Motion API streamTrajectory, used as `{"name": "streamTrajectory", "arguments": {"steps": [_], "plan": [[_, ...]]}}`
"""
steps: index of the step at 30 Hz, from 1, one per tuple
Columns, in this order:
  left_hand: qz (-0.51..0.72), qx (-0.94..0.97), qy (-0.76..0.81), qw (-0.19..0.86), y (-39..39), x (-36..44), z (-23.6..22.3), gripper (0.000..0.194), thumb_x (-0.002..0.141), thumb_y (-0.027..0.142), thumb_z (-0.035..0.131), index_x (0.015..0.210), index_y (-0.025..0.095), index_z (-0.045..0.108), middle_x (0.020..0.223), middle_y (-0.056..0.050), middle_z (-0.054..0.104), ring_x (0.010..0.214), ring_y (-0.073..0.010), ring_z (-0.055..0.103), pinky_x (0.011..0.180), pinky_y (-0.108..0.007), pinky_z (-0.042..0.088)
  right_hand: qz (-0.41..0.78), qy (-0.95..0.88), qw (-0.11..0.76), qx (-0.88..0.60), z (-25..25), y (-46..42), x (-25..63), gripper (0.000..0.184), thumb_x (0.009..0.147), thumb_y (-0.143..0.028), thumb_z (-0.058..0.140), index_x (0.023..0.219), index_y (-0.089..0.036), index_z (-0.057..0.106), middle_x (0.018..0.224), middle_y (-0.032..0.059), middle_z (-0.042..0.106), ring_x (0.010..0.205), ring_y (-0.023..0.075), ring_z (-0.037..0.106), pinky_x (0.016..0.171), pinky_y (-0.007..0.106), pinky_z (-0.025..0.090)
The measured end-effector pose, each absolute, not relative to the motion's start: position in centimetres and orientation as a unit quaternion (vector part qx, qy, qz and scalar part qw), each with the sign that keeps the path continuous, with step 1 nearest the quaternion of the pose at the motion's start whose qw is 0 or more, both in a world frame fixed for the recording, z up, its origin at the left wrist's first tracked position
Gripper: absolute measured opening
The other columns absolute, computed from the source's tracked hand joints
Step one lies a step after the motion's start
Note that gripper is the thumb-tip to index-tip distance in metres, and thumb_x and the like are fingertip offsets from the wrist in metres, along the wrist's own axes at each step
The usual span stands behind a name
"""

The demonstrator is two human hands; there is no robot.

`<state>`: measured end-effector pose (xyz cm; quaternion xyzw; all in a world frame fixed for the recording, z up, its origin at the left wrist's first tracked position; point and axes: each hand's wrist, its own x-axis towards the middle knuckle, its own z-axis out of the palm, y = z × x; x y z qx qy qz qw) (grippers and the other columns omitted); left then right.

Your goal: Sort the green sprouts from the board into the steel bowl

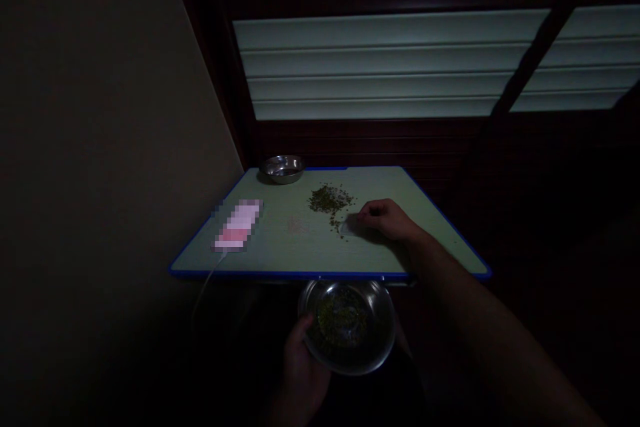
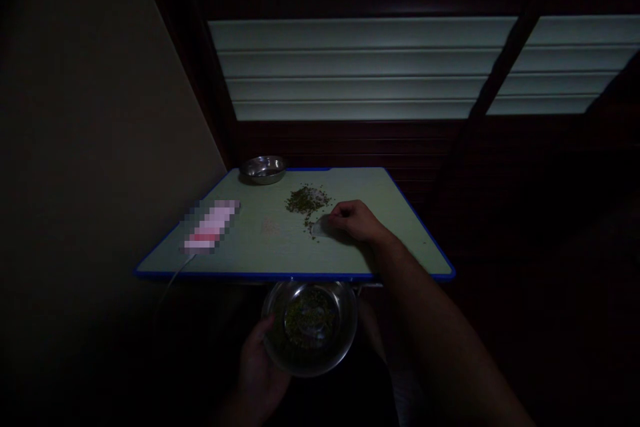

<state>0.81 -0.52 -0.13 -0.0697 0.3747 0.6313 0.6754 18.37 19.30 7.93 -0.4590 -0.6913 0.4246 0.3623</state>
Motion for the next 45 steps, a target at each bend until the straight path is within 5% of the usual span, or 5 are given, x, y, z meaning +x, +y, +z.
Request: {"name": "streamTrajectory", "arguments": {"steps": [45], "plan": [[0.621, -0.051, 0.360, 0.694, -0.54, 0.57, -0.78, 0.019, 0.080, 0.023, 0.058, 0.082, 0.015, 0.075, 0.086, -0.010, 0.078, 0.086, -0.0257, 0.071, 0.093, -0.043, 0.049, 0.437, -0.697, 0.352, -0.446, 7.92, 19.33, 18.10, 0.021, 0.059, -0.034, 0.072, 0.062, -0.015, 0.063, 0.060, 0.0011, 0.059, 0.056, 0.0114, 0.048, 0.055, 0.027, 0.037]]}}
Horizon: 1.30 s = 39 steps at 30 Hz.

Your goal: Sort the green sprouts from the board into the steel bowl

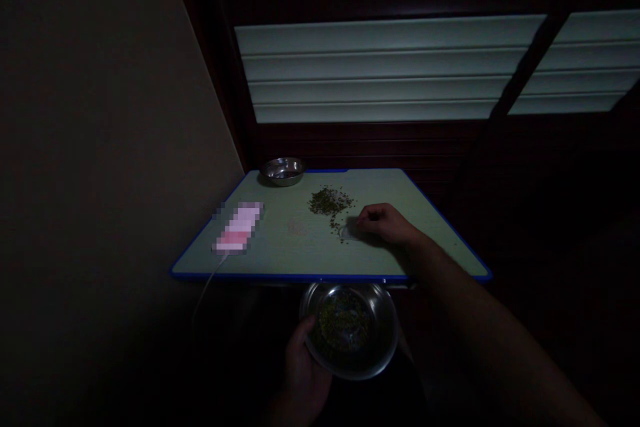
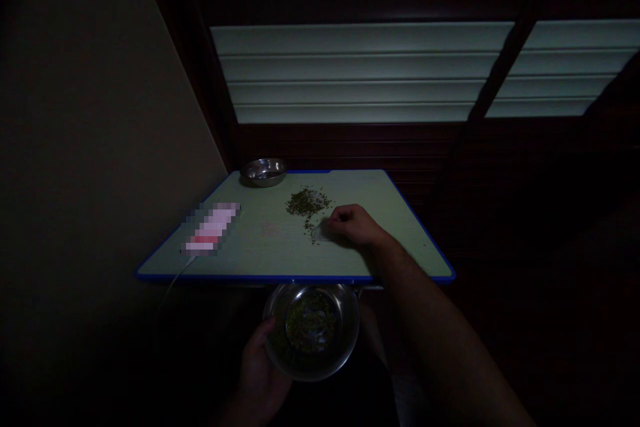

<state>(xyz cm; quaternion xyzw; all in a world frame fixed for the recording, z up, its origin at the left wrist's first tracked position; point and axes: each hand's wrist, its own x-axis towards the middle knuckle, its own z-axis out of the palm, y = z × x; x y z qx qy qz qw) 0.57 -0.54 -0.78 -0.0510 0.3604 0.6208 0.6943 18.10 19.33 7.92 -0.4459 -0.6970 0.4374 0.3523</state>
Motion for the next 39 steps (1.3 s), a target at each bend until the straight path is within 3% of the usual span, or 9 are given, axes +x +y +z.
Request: {"name": "streamTrajectory", "arguments": {"steps": [23, 31, 39], "plan": [[0.627, -0.071, 0.355, 0.690, -0.64, 0.60, -0.45, 0.020, 0.081, 0.021, 0.056, 0.083, 0.016, 0.076, 0.084, -0.009, 0.078, 0.087, -0.0257, 0.071, 0.094, -0.043, 0.048, 0.457, -0.699, 0.354, -0.420, 8.56, 18.86, 18.13, 0.021, 0.057, -0.033, 0.073, 0.061, -0.015, 0.064, 0.060, 0.0008, 0.060, 0.057, 0.0116, 0.049, 0.059, 0.028, 0.038], [0.629, -0.067, 0.359, 0.686, -0.62, 0.50, -0.46, 0.023, 0.081, 0.022, 0.056, 0.092, 0.018, 0.076, 0.084, -0.008, 0.078, 0.087, -0.0256, 0.071, 0.094, -0.045, 0.048, 0.467, -0.706, 0.330, -0.418, 8.31, 18.91, 18.34, 0.022, 0.057, -0.033, 0.075, 0.063, -0.014, 0.065, 0.062, 0.0016, 0.061, 0.059, 0.0115, 0.050, 0.059, 0.027, 0.039], [0.625, -0.073, 0.366, 0.686, -0.55, 0.58, -0.40, 0.021, 0.081, 0.021, 0.055, 0.081, 0.015, 0.075, 0.083, -0.009, 0.078, 0.085, -0.0250, 0.071, 0.094, -0.044, 0.048, 0.498, -0.693, 0.317, -0.413, 8.30, 18.73, 18.08, 0.026, 0.054, -0.033, 0.077, 0.066, -0.013, 0.066, 0.062, 0.0014, 0.062, 0.056, 0.0100, 0.050, 0.054, 0.025, 0.037]]}}
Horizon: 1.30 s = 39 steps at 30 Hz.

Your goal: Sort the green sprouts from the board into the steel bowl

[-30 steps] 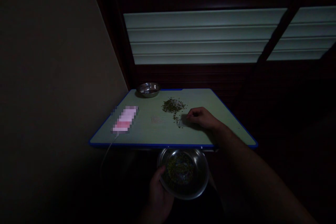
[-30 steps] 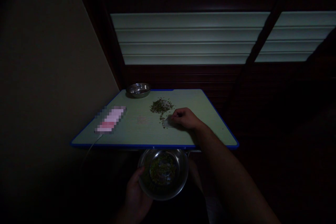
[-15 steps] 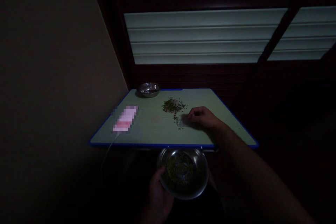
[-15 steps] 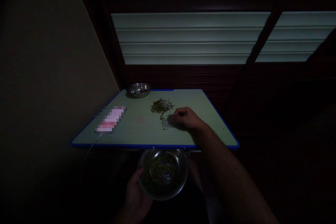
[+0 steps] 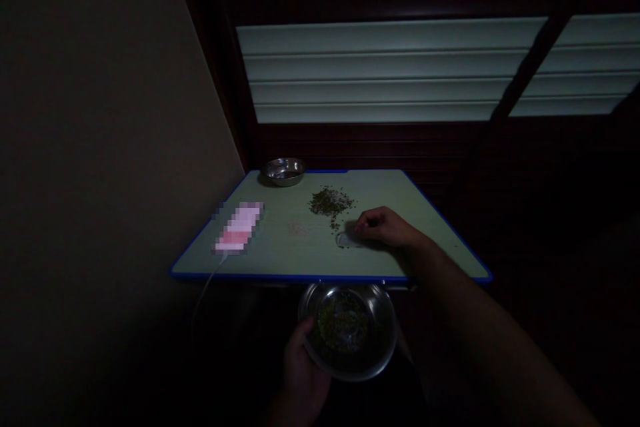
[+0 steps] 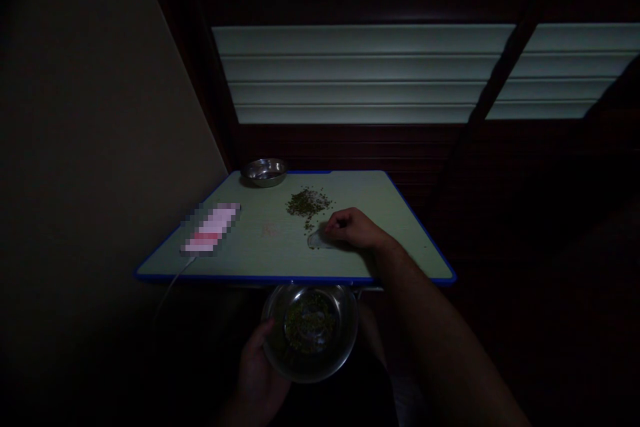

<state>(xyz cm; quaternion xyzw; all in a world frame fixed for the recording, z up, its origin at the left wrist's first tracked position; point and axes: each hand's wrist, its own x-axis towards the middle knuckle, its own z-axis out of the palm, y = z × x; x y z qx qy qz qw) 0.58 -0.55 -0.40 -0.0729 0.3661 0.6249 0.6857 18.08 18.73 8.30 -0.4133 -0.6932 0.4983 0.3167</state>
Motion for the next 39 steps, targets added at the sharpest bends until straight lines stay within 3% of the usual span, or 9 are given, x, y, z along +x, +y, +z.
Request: {"name": "streamTrajectory", "arguments": {"steps": [13, 23, 27, 30, 35, 39], "plan": [[0.636, -0.077, 0.348, 0.684, -0.4, 0.5, -0.3, 0.024, 0.081, 0.021, 0.056, 0.096, 0.018, 0.075, 0.085, -0.008, 0.078, 0.087, -0.0256, 0.071, 0.097, -0.046, 0.046, 0.523, -0.709, 0.248, -0.403, 8.3, 17.8, 16.9, 0.033, 0.056, -0.037, 0.080, 0.073, -0.011, 0.069, 0.055, -0.0016, 0.058, 0.045, 0.0065, 0.043, 0.044, 0.022, 0.033], [0.634, -0.069, 0.316, 0.703, -0.4, 0.9, -0.4, 0.030, 0.081, 0.023, 0.057, 0.106, 0.018, 0.073, 0.091, -0.010, 0.078, 0.101, -0.0298, 0.067, 0.097, -0.049, 0.046, 0.581, -0.727, 0.137, -0.339, 9.2, 16.3, 16.2, 0.019, 0.061, -0.026, 0.077, 0.069, -0.014, 0.064, 0.056, -0.0039, 0.059, 0.044, 0.0073, 0.051, 0.044, 0.021, 0.041], [0.631, -0.070, 0.311, 0.707, -0.2, 1.0, -0.5, 0.027, 0.081, 0.023, 0.057, 0.099, 0.016, 0.074, 0.088, -0.011, 0.077, 0.104, -0.0310, 0.066, 0.097, -0.049, 0.045, 0.580, -0.732, 0.114, -0.339, 9.2, 15.7, 16.0, 0.017, 0.062, -0.023, 0.074, 0.073, -0.014, 0.064, 0.061, -0.0033, 0.060, 0.045, 0.0078, 0.053, 0.044, 0.021, 0.043], [0.627, -0.076, 0.324, 0.704, -0.1, 1.0, -0.6, 0.023, 0.080, 0.022, 0.058, 0.094, 0.014, 0.075, 0.084, -0.011, 0.077, 0.103, -0.0304, 0.066, 0.097, -0.047, 0.045, 0.584, -0.722, 0.144, -0.341, 9.1, 15.7, 15.9, 0.018, 0.061, -0.024, 0.074, 0.070, -0.014, 0.063, 0.058, -0.0041, 0.058, 0.044, 0.0071, 0.051, 0.043, 0.020, 0.041], [0.628, -0.085, 0.338, 0.696, -0.2, 0.9, -0.7, 0.022, 0.080, 0.023, 0.059, 0.092, 0.013, 0.074, 0.085, -0.011, 0.077, 0.100, -0.0290, 0.067, 0.096, -0.045, 0.046, 0.540, -0.675, 0.282, -0.415, 8.4, 16.8, 15.9, 0.021, 0.058, -0.026, 0.072, 0.061, -0.015, 0.055, 0.048, -0.0053, 0.051, 0.040, 0.0052, 0.042, 0.040, 0.019, 0.032], [0.624, -0.075, 0.345, 0.697, -0.4, 0.8, -0.7, 0.021, 0.080, 0.023, 0.058, 0.092, 0.015, 0.074, 0.086, -0.009, 0.077, 0.095, -0.0274, 0.069, 0.095, -0.045, 0.047, 0.494, -0.685, 0.294, -0.448, 7.8, 17.3, 15.9, 0.015, 0.059, -0.024, 0.069, 0.061, -0.015, 0.056, 0.050, -0.0029, 0.053, 0.043, 0.0073, 0.044, 0.041, 0.021, 0.033]]}}
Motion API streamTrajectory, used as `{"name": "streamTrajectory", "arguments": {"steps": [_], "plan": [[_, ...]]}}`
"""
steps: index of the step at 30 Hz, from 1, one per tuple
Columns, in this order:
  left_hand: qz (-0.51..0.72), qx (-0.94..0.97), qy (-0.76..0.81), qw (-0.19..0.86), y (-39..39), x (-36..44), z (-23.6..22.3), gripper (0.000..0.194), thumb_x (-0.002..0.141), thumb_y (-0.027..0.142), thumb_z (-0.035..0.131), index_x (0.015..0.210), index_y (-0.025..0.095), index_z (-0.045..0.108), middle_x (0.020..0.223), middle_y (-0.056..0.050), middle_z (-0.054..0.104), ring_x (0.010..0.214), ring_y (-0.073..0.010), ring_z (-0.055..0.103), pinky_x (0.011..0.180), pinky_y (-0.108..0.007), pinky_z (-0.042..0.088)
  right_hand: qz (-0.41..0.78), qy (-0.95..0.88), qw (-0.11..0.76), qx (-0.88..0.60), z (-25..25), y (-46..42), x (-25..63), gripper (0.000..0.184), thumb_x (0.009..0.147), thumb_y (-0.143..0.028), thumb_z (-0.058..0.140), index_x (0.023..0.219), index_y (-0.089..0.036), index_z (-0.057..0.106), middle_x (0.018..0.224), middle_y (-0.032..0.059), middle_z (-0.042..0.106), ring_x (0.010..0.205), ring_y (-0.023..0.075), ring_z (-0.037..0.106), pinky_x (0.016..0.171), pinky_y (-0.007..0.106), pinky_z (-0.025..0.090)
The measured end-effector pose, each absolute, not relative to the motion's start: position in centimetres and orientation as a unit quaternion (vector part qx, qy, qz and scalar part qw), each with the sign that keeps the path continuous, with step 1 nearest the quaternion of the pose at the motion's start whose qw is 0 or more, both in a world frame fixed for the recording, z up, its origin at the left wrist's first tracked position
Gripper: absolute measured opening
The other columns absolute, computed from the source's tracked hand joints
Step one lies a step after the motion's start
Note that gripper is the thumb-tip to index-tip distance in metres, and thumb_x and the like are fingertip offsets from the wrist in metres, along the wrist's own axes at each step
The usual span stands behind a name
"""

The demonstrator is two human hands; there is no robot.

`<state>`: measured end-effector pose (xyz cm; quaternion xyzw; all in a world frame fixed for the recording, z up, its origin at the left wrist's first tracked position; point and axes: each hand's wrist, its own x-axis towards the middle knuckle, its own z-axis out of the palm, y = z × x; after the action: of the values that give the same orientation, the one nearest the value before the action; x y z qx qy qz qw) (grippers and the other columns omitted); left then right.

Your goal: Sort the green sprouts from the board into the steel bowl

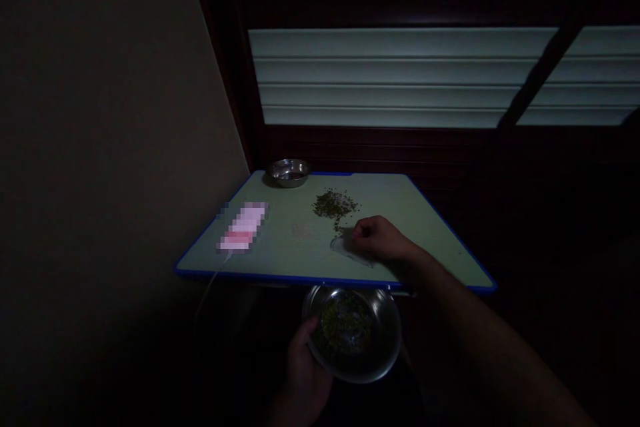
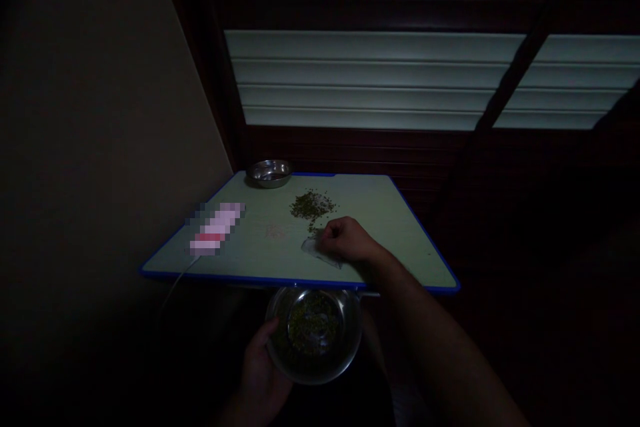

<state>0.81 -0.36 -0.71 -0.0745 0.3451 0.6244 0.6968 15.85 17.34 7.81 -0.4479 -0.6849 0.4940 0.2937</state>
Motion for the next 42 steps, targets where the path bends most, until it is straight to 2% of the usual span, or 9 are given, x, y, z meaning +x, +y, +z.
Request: {"name": "streamTrajectory", "arguments": {"steps": [5, 14, 20, 27, 31, 38, 42], "plan": [[0.627, -0.074, 0.346, 0.694, -0.3, 0.8, -0.7, 0.021, 0.082, 0.023, 0.057, 0.088, 0.014, 0.075, 0.086, -0.010, 0.077, 0.090, -0.0260, 0.070, 0.095, -0.044, 0.047, 0.426, -0.702, 0.295, -0.488, 7.8, 17.7, 16.7, 0.010, 0.058, -0.021, 0.065, 0.058, -0.016, 0.056, 0.048, -0.0024, 0.053, 0.044, 0.0082, 0.046, 0.044, 0.022, 0.033], [0.629, -0.073, 0.327, 0.702, -0.5, 0.8, -0.8, 0.022, 0.082, 0.024, 0.056, 0.093, 0.016, 0.074, 0.088, -0.009, 0.077, 0.093, -0.0257, 0.070, 0.097, -0.044, 0.046, 0.391, -0.683, 0.272, -0.553, 8.6, 19.1, 18.6, 0.007, 0.057, -0.019, 0.062, 0.057, -0.017, 0.055, 0.046, -0.0018, 0.053, 0.042, 0.0097, 0.045, 0.044, 0.024, 0.033], [0.629, -0.090, 0.342, 0.692, -0.5, 0.7, -0.8, 0.021, 0.082, 0.022, 0.056, 0.091, 0.015, 0.075, 0.085, -0.008, 0.078, 0.091, -0.0254, 0.070, 0.097, -0.044, 0.046, 0.372, -0.713, 0.264, -0.532, 10.1, 20.4, 17.8, 0.005, 0.056, -0.020, 0.060, 0.057, -0.017, 0.056, 0.049, -0.0032, 0.053, 0.047, 0.0093, 0.045, 0.047, 0.023, 0.033], [0.633, -0.096, 0.350, 0.683, -0.3, 0.7, -0.7, 0.022, 0.083, 0.021, 0.054, 0.090, 0.018, 0.075, 0.084, -0.007, 0.078, 0.091, -0.0245, 0.071, 0.097, -0.043, 0.047, 0.420, -0.701, 0.306, -0.487, 8.8, 20.5, 17.0, 0.015, 0.056, -0.029, 0.063, 0.059, -0.017, 0.054, 0.048, -0.0043, 0.050, 0.045, 0.0083, 0.042, 0.046, 0.022, 0.032], [0.649, -0.074, 0.334, 0.679, -0.3, 0.8, -0.8, 0.021, 0.082, 0.021, 0.055, 0.088, 0.018, 0.076, 0.092, -0.008, 0.078, 0.092, -0.0239, 0.070, 0.097, -0.041, 0.047, 0.440, -0.705, 0.315, -0.457, 8.0, 20.0, 17.2, 0.021, 0.057, -0.033, 0.067, 0.060, -0.016, 0.057, 0.052, -0.0022, 0.052, 0.047, 0.0083, 0.042, 0.046, 0.023, 0.033], [0.644, -0.093, 0.327, 0.685, -0.4, 0.9, 0.1, 0.026, 0.086, 0.022, 0.051, 0.087, 0.020, 0.076, 0.089, -0.007, 0.078, 0.088, -0.0227, 0.071, 0.098, -0.042, 0.046, 0.407, -0.694, 0.362, -0.471, 8.2, 19.4, 17.2, 0.022, 0.059, -0.037, 0.065, 0.061, -0.015, 0.059, 0.053, -0.0026, 0.051, 0.050, 0.0088, 0.042, 0.048, 0.023, 0.032], [0.658, -0.091, 0.323, 0.674, -0.6, 0.9, 0.2, 0.026, 0.086, 0.021, 0.051, 0.088, 0.020, 0.076, 0.090, -0.007, 0.078, 0.090, -0.0229, 0.071, 0.099, -0.042, 0.045, 0.395, -0.694, 0.362, -0.481, 8.4, 19.2, 17.2, 0.022, 0.058, -0.037, 0.063, 0.059, -0.015, 0.058, 0.051, -0.0029, 0.049, 0.049, 0.0087, 0.040, 0.047, 0.023, 0.030]]}}
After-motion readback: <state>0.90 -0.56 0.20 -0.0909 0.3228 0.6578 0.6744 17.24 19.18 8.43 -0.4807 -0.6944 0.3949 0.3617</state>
